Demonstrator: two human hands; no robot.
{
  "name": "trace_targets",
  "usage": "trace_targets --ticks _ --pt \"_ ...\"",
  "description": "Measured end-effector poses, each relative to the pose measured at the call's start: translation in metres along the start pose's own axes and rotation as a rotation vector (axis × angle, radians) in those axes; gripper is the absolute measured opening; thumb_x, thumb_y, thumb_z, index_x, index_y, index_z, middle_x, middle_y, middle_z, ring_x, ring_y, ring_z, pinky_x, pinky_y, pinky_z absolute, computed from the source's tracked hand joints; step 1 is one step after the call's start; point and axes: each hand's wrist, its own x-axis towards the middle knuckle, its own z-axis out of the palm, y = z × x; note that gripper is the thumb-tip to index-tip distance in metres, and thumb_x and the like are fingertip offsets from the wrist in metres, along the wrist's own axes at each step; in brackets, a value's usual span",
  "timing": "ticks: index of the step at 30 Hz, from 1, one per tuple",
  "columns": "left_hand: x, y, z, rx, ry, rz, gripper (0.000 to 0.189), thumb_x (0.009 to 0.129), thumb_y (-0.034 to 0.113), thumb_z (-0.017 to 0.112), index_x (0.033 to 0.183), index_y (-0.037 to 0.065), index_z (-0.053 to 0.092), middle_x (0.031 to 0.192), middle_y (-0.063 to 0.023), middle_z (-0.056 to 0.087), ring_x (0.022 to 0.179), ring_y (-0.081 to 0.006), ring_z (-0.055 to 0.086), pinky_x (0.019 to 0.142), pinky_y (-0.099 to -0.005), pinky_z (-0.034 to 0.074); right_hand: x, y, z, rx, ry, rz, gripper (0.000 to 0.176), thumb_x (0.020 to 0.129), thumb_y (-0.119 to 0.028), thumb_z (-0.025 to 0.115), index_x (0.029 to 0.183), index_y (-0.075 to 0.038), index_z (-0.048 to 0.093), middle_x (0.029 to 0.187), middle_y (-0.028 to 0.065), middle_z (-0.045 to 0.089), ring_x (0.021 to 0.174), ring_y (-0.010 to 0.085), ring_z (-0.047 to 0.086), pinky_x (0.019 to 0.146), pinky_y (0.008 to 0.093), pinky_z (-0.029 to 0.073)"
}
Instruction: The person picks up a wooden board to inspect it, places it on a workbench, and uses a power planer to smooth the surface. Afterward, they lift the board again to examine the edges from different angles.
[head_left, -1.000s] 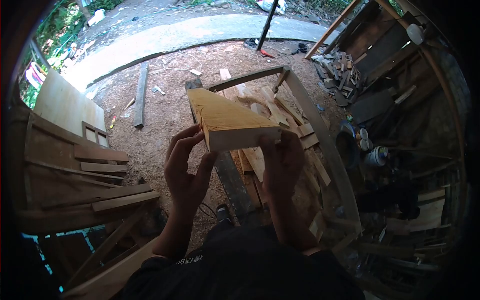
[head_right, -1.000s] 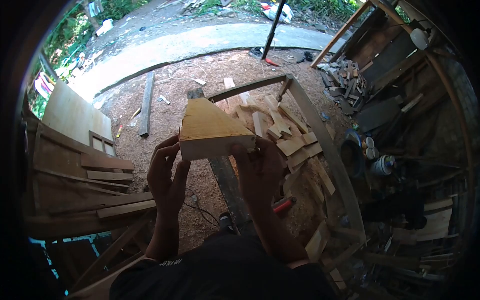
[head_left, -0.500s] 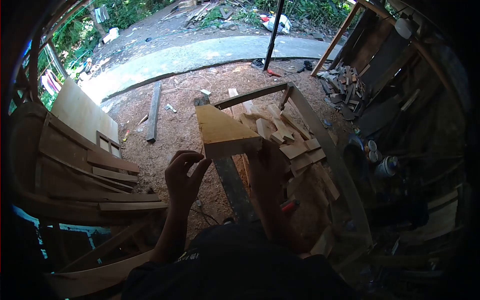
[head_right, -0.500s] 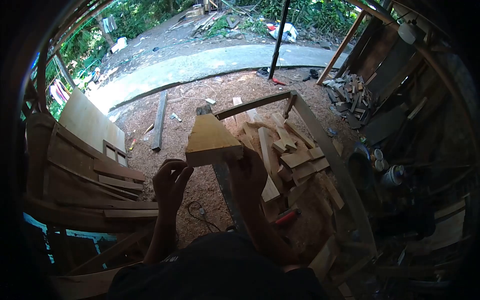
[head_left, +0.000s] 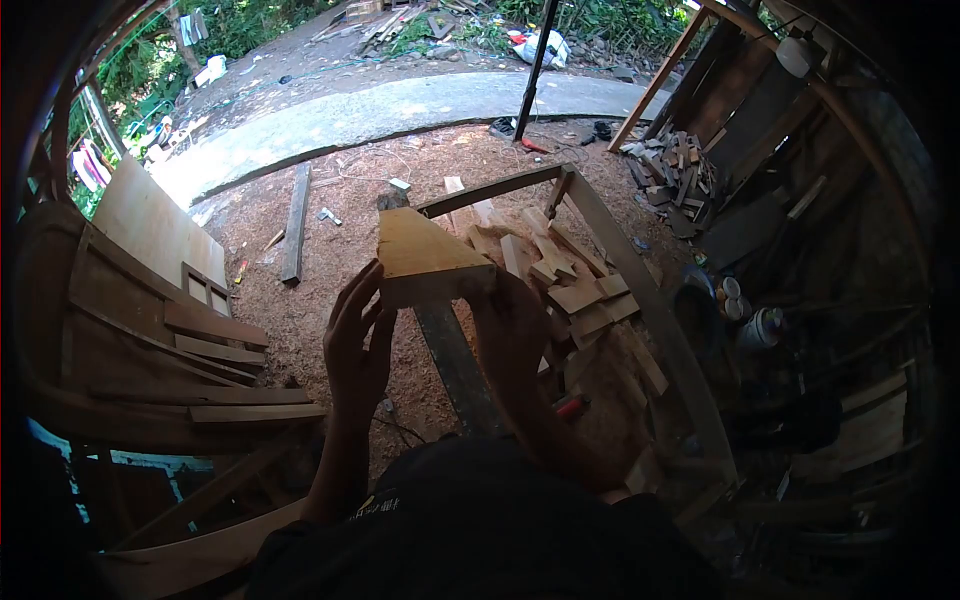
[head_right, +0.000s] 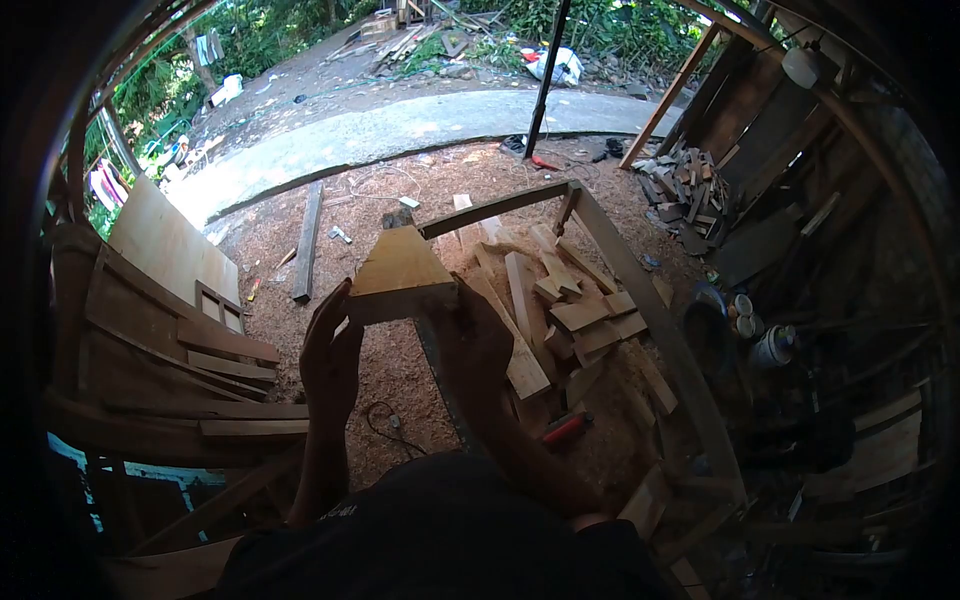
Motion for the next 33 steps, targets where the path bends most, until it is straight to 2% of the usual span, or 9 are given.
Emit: trace_targets --ticks 2,7,9,10,12,15,18,28,33 --pt "0.003 0.001 -0.004 -0.011 -0.007 0.010 0.039 0.101 -0.001 0.064 0.139 0.003 0.062 0.142 -0.0175 0.060 0.130 -0.0294 0.063 0.104 -0.0404 0.058 -0.002 0.003 0.003 -0.049 0.000 -0.002 0.039 0.098 -0.019 0.077 0.128 0.005 0.069 0.095 0.0062 0.074 0.084 0.0061 0.065 0.073 0.0238 0.053" --pt "-0.008 -0.009 -0.019 -0.091 0.022 -0.050 0.037 0.100 -0.002 0.065 0.136 0.002 0.062 0.141 -0.0163 0.059 0.130 -0.0281 0.062 0.103 -0.0400 0.059 -0.004 -0.006 0.011 -0.136 -0.075 0.076 0.040 0.101 -0.017 0.073 0.133 0.006 0.066 0.103 0.0112 0.075 0.092 0.0103 0.069 0.079 0.0267 0.056" --pt "-0.015 -0.015 -0.021 -0.113 0.030 -0.054 0.036 0.100 -0.002 0.064 0.135 0.001 0.061 0.141 -0.0159 0.059 0.130 -0.0275 0.062 0.103 -0.0396 0.059 -0.003 0.000 0.017 -0.149 -0.069 -0.075 0.038 0.101 -0.015 0.072 0.132 0.007 0.066 0.111 0.0167 0.076 0.101 0.0153 0.072 0.088 0.0302 0.058" --pt "-0.020 -0.020 -0.021 -0.118 0.062 -0.050 0.037 0.100 -0.003 0.064 0.136 0.001 0.060 0.141 -0.0161 0.058 0.130 -0.0274 0.062 0.102 -0.0388 0.059 -0.002 -0.001 0.019 -0.145 -0.064 -0.077 0.038 0.101 -0.015 0.072 0.132 0.007 0.066 0.111 0.0167 0.076 0.101 0.0153 0.072 0.088 0.0302 0.058" --pt "-0.027 -0.026 -0.020 -0.133 0.117 -0.048 0.040 0.100 -0.004 0.063 0.139 -0.001 0.056 0.144 -0.0179 0.057 0.132 -0.0274 0.061 0.104 -0.0390 0.057 -0.001 -0.007 0.021 -0.175 -0.134 -0.048 0.037 0.100 -0.014 0.072 0.129 0.008 0.067 0.120 0.0237 0.074 0.113 0.0243 0.073 0.095 0.0345 0.059" --pt "-0.031 -0.041 -0.026 -0.226 0.176 -0.055 0.040 0.101 -0.005 0.061 0.141 -0.003 0.054 0.146 -0.0202 0.056 0.133 -0.0291 0.060 0.107 -0.0410 0.054 -0.001 0.002 0.026 -0.246 -0.182 -0.156 0.035 0.098 -0.012 0.073 0.127 0.008 0.068 0.124 0.0267 0.072 0.118 0.0302 0.072 0.096 0.0371 0.059" --pt "-0.033 -0.042 -0.034 -0.240 0.198 -0.068 0.041 0.103 -0.004 0.059 0.143 -0.002 0.053 0.145 -0.0220 0.058 0.133 -0.0310 0.060 0.110 -0.0426 0.052 -0.001 -0.004 0.035 -0.224 -0.208 -0.171 0.035 0.097 -0.012 0.074 0.126 0.008 0.069 0.126 0.0281 0.070 0.120 0.0336 0.070 0.097 0.0392 0.059" --pt "-0.039 -0.047 -0.040 -0.217 0.205 -0.068 0.041 0.104 -0.003 0.058 0.144 -0.002 0.050 0.144 -0.0232 0.059 0.135 -0.0335 0.059 0.112 -0.0432 0.050 -0.009 -0.002 0.039 -0.189 -0.234 -0.130 0.036 0.098 -0.011 0.073 0.127 0.008 0.066 0.124 0.0265 0.072 0.118 0.0331 0.072 0.096 0.0397 0.060" --pt "-0.037 -0.042 -0.028 -0.279 0.144 -0.103 0.040 0.104 -0.003 0.059 0.143 -0.004 0.051 0.147 -0.0214 0.056 0.136 -0.0328 0.057 0.114 -0.0432 0.050 -0.011 0.006 0.028 -0.155 -0.162 -0.072 0.035 0.101 -0.013 0.071 0.129 0.007 0.066 0.120 0.0251 0.073 0.114 0.0279 0.073 0.094 0.0361 0.059"
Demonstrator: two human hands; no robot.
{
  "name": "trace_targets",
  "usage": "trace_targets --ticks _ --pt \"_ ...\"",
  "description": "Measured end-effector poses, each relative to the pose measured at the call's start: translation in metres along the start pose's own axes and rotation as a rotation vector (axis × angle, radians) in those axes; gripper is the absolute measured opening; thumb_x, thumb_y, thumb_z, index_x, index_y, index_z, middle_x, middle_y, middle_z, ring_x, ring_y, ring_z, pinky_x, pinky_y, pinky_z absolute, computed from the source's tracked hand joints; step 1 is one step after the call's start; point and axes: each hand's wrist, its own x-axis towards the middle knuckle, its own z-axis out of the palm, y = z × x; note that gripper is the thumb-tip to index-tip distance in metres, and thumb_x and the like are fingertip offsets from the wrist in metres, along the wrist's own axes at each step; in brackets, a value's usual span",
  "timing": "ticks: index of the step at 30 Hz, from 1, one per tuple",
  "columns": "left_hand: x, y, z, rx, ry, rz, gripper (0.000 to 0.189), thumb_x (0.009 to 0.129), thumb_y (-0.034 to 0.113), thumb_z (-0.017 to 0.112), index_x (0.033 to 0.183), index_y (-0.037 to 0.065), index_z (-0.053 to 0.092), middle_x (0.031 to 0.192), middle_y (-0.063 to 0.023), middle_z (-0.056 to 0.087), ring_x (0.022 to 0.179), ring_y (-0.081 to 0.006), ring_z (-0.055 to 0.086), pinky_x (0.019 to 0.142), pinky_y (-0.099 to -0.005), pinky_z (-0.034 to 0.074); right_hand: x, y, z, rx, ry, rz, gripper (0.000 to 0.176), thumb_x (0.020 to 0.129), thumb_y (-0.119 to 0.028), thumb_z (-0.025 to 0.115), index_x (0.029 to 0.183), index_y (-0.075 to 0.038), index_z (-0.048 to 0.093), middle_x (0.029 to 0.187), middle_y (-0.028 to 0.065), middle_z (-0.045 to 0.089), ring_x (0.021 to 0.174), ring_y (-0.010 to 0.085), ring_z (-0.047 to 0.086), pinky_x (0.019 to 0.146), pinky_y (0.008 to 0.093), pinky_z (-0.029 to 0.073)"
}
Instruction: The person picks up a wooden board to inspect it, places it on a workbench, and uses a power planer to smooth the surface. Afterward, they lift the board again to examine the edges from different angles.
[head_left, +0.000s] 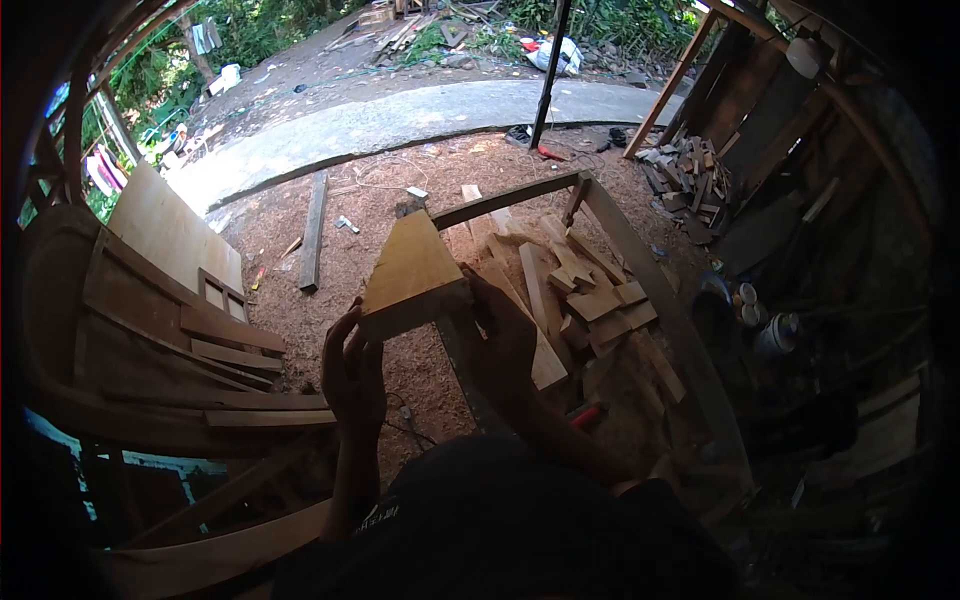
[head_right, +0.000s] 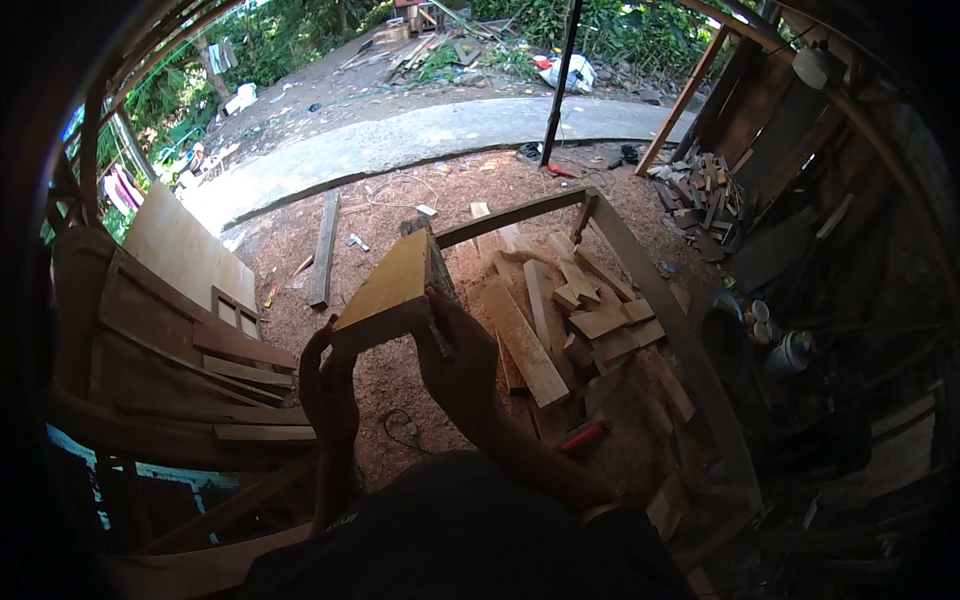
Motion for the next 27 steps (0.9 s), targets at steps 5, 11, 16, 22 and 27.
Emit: trace_targets --ticks 5,11,16,22,27 --pt "0.007 0.029 0.030 0.015 0.020 -0.016 0.039 0.105 0.005 0.063 0.141 -0.004 0.053 0.137 -0.0197 0.064 0.129 -0.0270 0.063 0.107 -0.0382 0.052 -0.003 0.001 -0.007 0.069 0.077 0.072 0.036 0.101 -0.017 0.071 0.129 0.006 0.067 0.112 0.0170 0.075 0.108 0.0167 0.072 0.093 0.0331 0.058" --pt "0.010 0.008 0.049 -0.103 -0.030 -0.017 0.025 0.101 -0.004 0.064 0.125 -0.006 0.058 0.136 -0.0214 0.062 0.132 -0.0275 0.061 0.110 -0.0377 0.052 -0.003 0.005 -0.028 -0.065 0.147 0.070 0.032 0.104 -0.022 0.070 0.120 0.006 0.070 0.100 0.0076 0.073 0.093 0.0100 0.067 0.084 0.0272 0.054" --pt "0.011 0.011 0.069 -0.100 -0.062 0.012 0.028 0.097 -0.006 0.067 0.124 -0.005 0.060 0.135 -0.0196 0.062 0.133 -0.0267 0.060 0.111 -0.0380 0.051 0.003 0.013 -0.044 0.001 0.220 0.068 0.029 0.104 -0.018 0.070 0.119 0.007 0.069 0.103 0.0086 0.073 0.097 0.0117 0.065 0.087 0.0295 0.052" --pt "0.013 0.012 0.078 0.024 -0.089 0.079 0.027 0.095 -0.003 0.071 0.121 -0.003 0.063 0.131 -0.0179 0.065 0.128 -0.0256 0.063 0.108 -0.0376 0.052 0.007 0.031 -0.057 0.027 0.230 0.053 0.030 0.105 -0.020 0.069 0.120 0.006 0.068 0.108 0.0087 0.072 0.102 0.0119 0.064 0.090 0.0288 0.051" --pt "0.018 0.013 0.086 0.048 -0.073 0.082 0.024 0.094 -0.002 0.073 0.117 -0.003 0.064 0.129 -0.0178 0.066 0.125 -0.0253 0.065 0.105 -0.0366 0.053 0.017 0.023 -0.060 0.053 0.211 0.089 0.030 0.105 -0.020 0.069 0.121 0.006 0.068 0.109 0.0086 0.072 0.103 0.0125 0.064 0.091 0.0287 0.051"
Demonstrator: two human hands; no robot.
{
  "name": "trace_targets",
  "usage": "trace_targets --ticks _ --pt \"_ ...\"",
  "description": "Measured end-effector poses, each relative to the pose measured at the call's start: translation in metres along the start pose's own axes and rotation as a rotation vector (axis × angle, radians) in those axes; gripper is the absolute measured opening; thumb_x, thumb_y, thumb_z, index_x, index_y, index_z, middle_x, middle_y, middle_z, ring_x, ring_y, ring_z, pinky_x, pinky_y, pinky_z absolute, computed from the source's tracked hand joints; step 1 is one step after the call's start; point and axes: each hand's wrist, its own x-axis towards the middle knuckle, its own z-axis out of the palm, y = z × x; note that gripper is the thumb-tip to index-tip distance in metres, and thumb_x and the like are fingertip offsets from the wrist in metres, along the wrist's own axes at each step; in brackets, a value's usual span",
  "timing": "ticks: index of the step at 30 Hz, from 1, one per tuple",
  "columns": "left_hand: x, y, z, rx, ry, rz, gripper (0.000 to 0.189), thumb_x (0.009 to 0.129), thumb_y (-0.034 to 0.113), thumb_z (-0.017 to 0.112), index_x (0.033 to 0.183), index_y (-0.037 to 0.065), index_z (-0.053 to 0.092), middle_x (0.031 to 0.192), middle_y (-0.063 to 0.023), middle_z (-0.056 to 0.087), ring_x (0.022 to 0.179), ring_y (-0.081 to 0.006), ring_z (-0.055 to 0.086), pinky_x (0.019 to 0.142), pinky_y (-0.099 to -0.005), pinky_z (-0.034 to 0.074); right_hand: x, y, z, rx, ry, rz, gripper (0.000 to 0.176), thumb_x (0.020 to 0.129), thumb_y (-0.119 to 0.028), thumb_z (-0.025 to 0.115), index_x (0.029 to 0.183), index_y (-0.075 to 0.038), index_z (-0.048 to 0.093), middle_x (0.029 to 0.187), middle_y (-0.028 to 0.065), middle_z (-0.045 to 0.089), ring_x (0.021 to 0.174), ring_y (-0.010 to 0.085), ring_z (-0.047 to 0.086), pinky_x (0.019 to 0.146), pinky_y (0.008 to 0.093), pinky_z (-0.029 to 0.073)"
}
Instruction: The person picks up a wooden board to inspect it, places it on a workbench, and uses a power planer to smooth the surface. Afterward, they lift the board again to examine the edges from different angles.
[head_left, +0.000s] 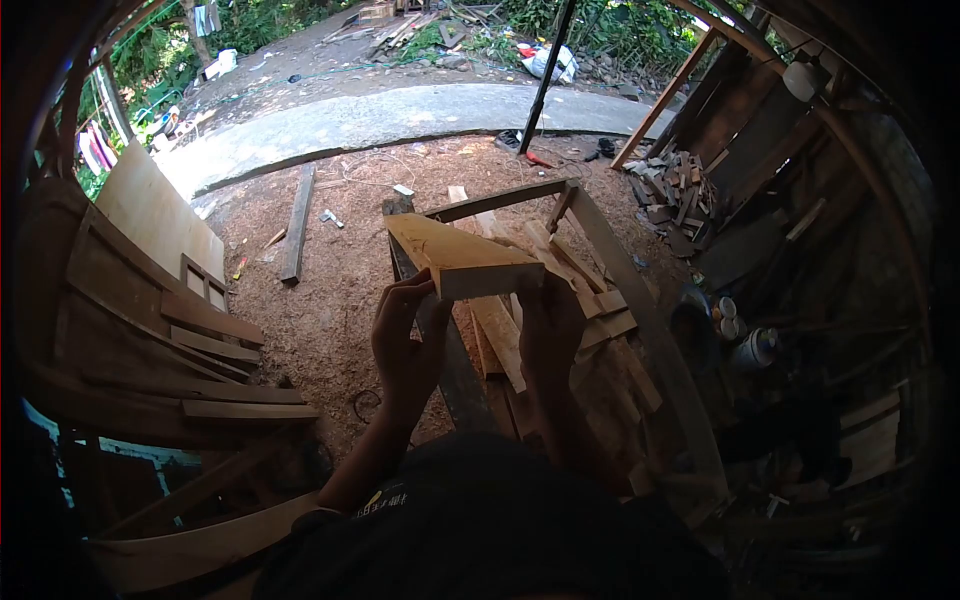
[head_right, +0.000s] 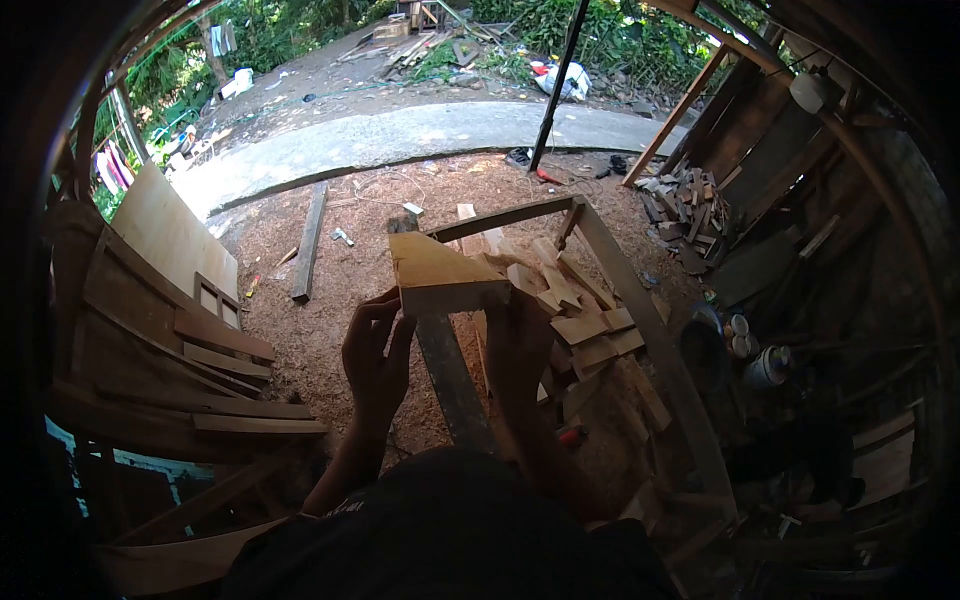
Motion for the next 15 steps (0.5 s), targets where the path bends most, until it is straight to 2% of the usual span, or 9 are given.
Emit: trace_targets --ticks 5,11,13,15 --pt "0.002 -0.003 0.006 -0.087 -0.001 -0.018 0.022 0.095 -0.001 0.072 0.115 -0.003 0.065 0.127 -0.0181 0.067 0.124 -0.0247 0.065 0.104 -0.0367 0.054 0.003 0.000 -0.002 0.047 0.019 -0.021 0.030 0.105 -0.020 0.069 0.121 0.006 0.069 0.109 0.0082 0.072 0.102 0.0120 0.065 0.090 0.0282 0.051" --pt "0.004 -0.006 0.006 -0.062 -0.032 -0.018 0.022 0.095 -0.001 0.071 0.116 -0.004 0.064 0.125 -0.0175 0.068 0.124 -0.0236 0.065 0.104 -0.0377 0.053 0.006 -0.012 -0.012 -0.054 -0.019 0.005 0.031 0.105 -0.020 0.069 0.125 0.004 0.072 0.108 0.0053 0.075 0.100 0.0079 0.064 0.089 0.0258 0.051" --pt "0.002 -0.003 0.005 0.002 -0.060 -0.007 0.021 0.096 -0.003 0.070 0.116 -0.004 0.064 0.127 -0.0178 0.066 0.125 -0.0236 0.064 0.106 -0.0378 0.053 0.002 -0.021 -0.010 -0.009 -0.031 0.030 0.034 0.104 -0.021 0.070 0.128 0.002 0.072 0.110 0.0050 0.076 0.100 0.0071 0.064 0.089 0.0246 0.051" --pt "-0.002 -0.003 0.004 -0.114 -0.065 -0.070 0.021 0.097 -0.005 0.067 0.117 -0.004 0.063 0.131 -0.0181 0.064 0.128 -0.0242 0.062 0.110 -0.0383 0.052 0.000 -0.016 -0.013 -0.074 -0.023 0.067 0.037 0.103 -0.023 0.071 0.130 0.003 0.070 0.113 0.0061 0.076 0.101 0.0082 0.066 0.091 0.0256 0.053"
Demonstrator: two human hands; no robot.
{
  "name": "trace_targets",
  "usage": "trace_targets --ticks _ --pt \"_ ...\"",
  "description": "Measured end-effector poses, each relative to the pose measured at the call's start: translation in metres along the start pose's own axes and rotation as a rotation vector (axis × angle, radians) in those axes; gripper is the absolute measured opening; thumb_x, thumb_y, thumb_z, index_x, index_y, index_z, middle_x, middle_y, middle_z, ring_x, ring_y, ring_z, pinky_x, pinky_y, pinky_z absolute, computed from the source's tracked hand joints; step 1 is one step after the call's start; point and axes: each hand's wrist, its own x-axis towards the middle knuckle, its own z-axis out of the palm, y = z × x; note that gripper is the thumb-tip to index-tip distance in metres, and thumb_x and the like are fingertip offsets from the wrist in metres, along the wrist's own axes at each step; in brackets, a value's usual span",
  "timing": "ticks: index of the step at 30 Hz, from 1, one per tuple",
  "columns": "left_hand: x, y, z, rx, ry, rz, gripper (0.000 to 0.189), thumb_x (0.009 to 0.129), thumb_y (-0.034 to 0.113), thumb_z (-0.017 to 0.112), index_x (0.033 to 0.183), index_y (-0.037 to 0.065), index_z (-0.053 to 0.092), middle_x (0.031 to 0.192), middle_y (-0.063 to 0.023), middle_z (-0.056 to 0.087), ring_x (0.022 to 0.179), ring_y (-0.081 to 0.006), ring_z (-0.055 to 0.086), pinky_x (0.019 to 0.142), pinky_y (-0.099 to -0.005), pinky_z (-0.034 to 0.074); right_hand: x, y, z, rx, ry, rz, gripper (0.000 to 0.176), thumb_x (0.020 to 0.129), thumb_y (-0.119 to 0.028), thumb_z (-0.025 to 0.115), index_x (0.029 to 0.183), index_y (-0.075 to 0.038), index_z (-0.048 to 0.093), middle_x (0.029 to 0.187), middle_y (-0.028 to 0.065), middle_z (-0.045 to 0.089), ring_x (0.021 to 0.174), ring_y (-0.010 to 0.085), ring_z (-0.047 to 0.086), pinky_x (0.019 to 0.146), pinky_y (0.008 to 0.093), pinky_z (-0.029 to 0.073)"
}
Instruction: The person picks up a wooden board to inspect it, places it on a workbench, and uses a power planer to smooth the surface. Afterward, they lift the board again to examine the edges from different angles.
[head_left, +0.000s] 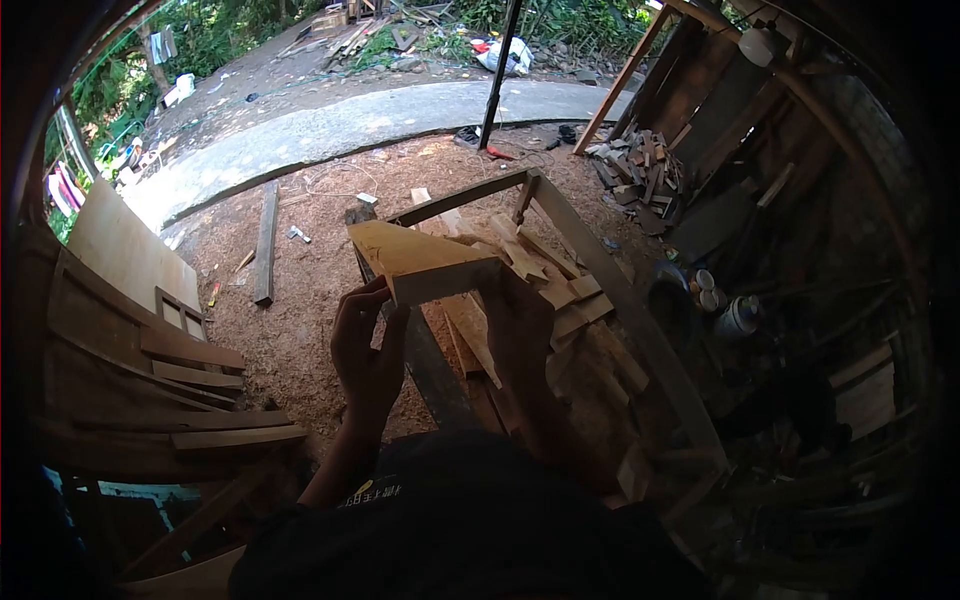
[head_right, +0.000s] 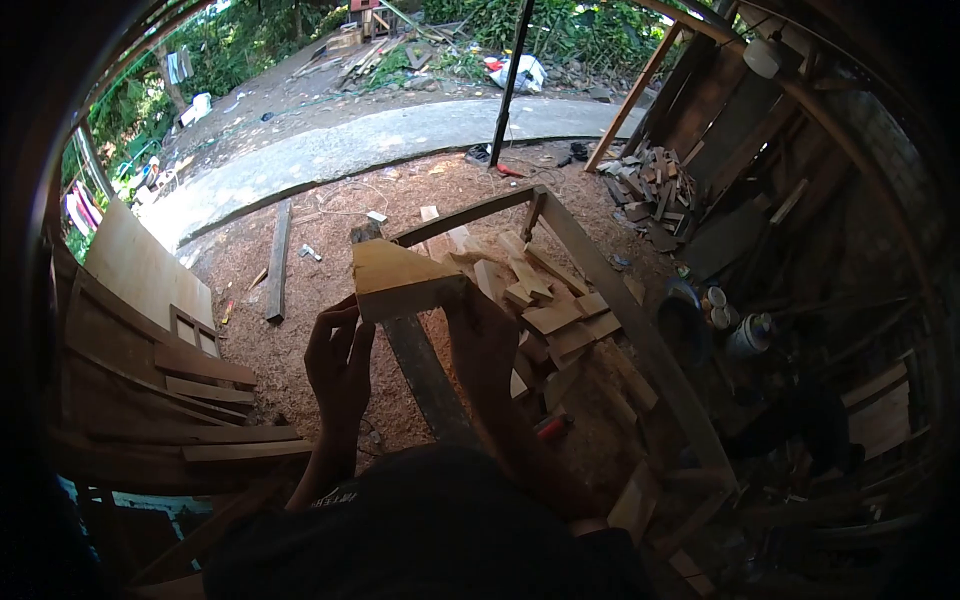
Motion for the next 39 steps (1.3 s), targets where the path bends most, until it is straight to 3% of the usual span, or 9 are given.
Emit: trace_targets --ticks 2,8,14,17,22,24,27,34,39 --pt "-0.007 -0.005 -0.002 -0.037 -0.025 -0.016 0.023 0.097 -0.007 0.065 0.119 -0.004 0.061 0.134 -0.0181 0.061 0.132 -0.0259 0.059 0.113 -0.0394 0.050 -0.001 0.014 0.000 0.054 -0.008 -0.094 0.032 0.103 -0.022 0.070 0.124 0.004 0.072 0.096 0.0052 0.076 0.087 0.0048 0.063 0.077 0.0248 0.051" --pt "-0.030 -0.011 -0.006 -0.111 0.014 0.019 0.024 0.098 -0.007 0.064 0.122 -0.004 0.060 0.144 -0.0187 0.051 0.139 -0.0286 0.053 0.115 -0.0394 0.049 -0.019 0.011 -0.005 0.062 -0.009 -0.023 0.038 0.099 -0.019 0.076 0.128 0.005 0.069 0.107 0.0071 0.077 0.092 0.0079 0.068 0.083 0.0259 0.054" --pt "-0.047 -0.010 -0.025 -0.172 0.059 -0.078 0.047 0.101 0.005 0.067 0.145 0.000 0.051 0.153 -0.0200 0.045 0.146 -0.0281 0.045 0.124 -0.0427 0.036 -0.036 0.010 0.002 0.035 -0.087 0.065 0.036 0.097 -0.015 0.078 0.126 0.006 0.070 0.108 0.0100 0.077 0.098 0.0110 0.071 0.087 0.0268 0.057" --pt "-0.053 -0.011 -0.037 -0.494 0.054 -0.355 0.070 0.108 0.026 0.061 0.162 -0.003 0.027 0.155 -0.0184 0.047 0.143 -0.0262 0.047 0.119 -0.0409 0.039 -0.052 0.003 0.016 0.016 -0.154 0.072 0.037 0.096 -0.011 0.078 0.128 0.006 0.068 0.108 0.0116 0.077 0.100 0.0136 0.072 0.091 0.0285 0.058" --pt "-0.076 -0.005 -0.054 -0.575 0.089 -0.364 0.066 0.110 0.023 0.058 0.162 -0.003 0.027 0.153 -0.0171 0.049 0.139 -0.0235 0.050 0.115 -0.0391 0.043 -0.080 0.014 0.017 0.145 -0.284 0.234 0.046 0.096 -0.008 0.077 0.136 0.006 0.060 0.122 0.0147 0.072 0.116 0.0198 0.069 0.101 0.0340 0.058" --pt "-0.088 -0.007 -0.060 -0.572 0.097 -0.339 0.066 0.110 0.021 0.057 0.162 -0.003 0.026 0.153 -0.0170 0.049 0.138 -0.0230 0.051 0.113 -0.0383 0.044 -0.083 0.024 0.013 0.102 -0.375 0.142 0.049 0.096 -0.005 0.076 0.140 0.004 0.057 0.147 0.0220 0.056 0.130 0.0235 0.061 0.101 0.0334 0.057" --pt "-0.102 -0.008 -0.067 -0.585 0.105 -0.406 0.066 0.109 0.022 0.059 0.161 -0.005 0.028 0.152 -0.0178 0.050 0.139 -0.0237 0.051 0.113 -0.0385 0.045 -0.078 0.047 0.003 0.118 -0.654 0.110 0.053 0.095 -0.006 0.077 0.142 0.004 0.055 0.160 0.0223 0.038 0.143 0.0260 0.048 0.110 0.0370 0.053" --pt "-0.126 -0.006 -0.079 -0.609 0.170 -0.438 0.066 0.108 0.028 0.060 0.159 -0.004 0.033 0.145 -0.0173 0.056 0.131 -0.0234 0.058 0.108 -0.0374 0.050 -0.089 0.081 0.009 -0.004 -0.861 0.006 0.077 0.082 -0.006 0.089 0.147 0.003 0.051 0.156 0.0202 0.040 0.147 0.0277 0.043 0.122 0.0425 0.043" --pt "-0.137 -0.010 -0.083 -0.521 0.276 -0.552 0.060 0.107 0.018 0.056 0.157 -0.007 0.036 0.143 -0.0187 0.058 0.129 -0.0238 0.059 0.108 -0.0378 0.050 -0.097 0.082 0.016 -0.253 -0.873 -0.006 0.093 0.072 -0.022 0.099 0.149 0.002 0.052 0.160 0.0290 0.037 0.150 0.0350 0.041 0.123 0.0413 0.037"
